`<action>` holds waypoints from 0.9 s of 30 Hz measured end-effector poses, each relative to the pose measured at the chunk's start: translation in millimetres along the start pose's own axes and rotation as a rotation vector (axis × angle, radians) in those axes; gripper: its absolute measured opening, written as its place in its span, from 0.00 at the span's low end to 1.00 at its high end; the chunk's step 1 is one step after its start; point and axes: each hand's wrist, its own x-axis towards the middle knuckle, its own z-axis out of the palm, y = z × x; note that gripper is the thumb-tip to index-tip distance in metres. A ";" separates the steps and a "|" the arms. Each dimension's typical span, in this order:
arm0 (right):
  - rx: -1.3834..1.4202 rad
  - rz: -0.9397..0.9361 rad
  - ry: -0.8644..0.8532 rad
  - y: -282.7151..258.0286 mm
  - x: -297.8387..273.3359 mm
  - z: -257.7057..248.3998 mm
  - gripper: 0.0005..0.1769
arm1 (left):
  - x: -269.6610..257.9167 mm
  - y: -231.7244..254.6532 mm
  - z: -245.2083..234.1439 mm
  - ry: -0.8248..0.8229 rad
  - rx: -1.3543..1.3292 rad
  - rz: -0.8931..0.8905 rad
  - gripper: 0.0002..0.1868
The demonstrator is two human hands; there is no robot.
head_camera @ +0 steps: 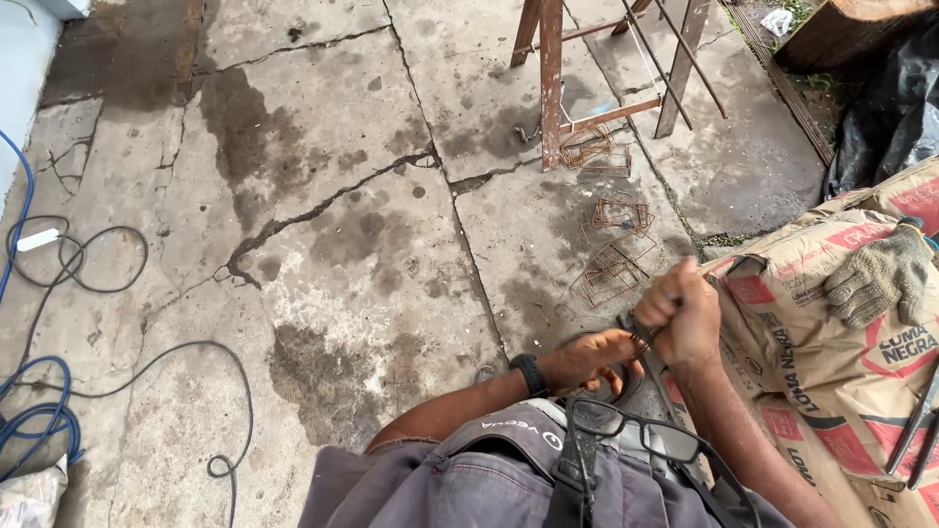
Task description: The person walks across a concrete floor carrying a bundle of wire and pliers, then bends down to tie a metal rebar grid using wire and pliers. The person manipulates the wire around the rebar intersections and twists it to secure the structure.
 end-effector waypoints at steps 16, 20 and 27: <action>0.030 0.185 0.296 4.9 -34.4 -68.8 0.23 | 18.6 -35.6 -24.2 0.130 0.386 0.145 0.16; -1.210 0.329 0.184 -72.3 -49.1 -26.2 0.32 | 1.1 6.8 -19.9 0.081 0.704 0.049 0.18; -1.961 0.458 -0.977 4.6 -50.6 -59.1 0.20 | 11.6 10.1 20.1 -0.040 1.164 0.102 0.27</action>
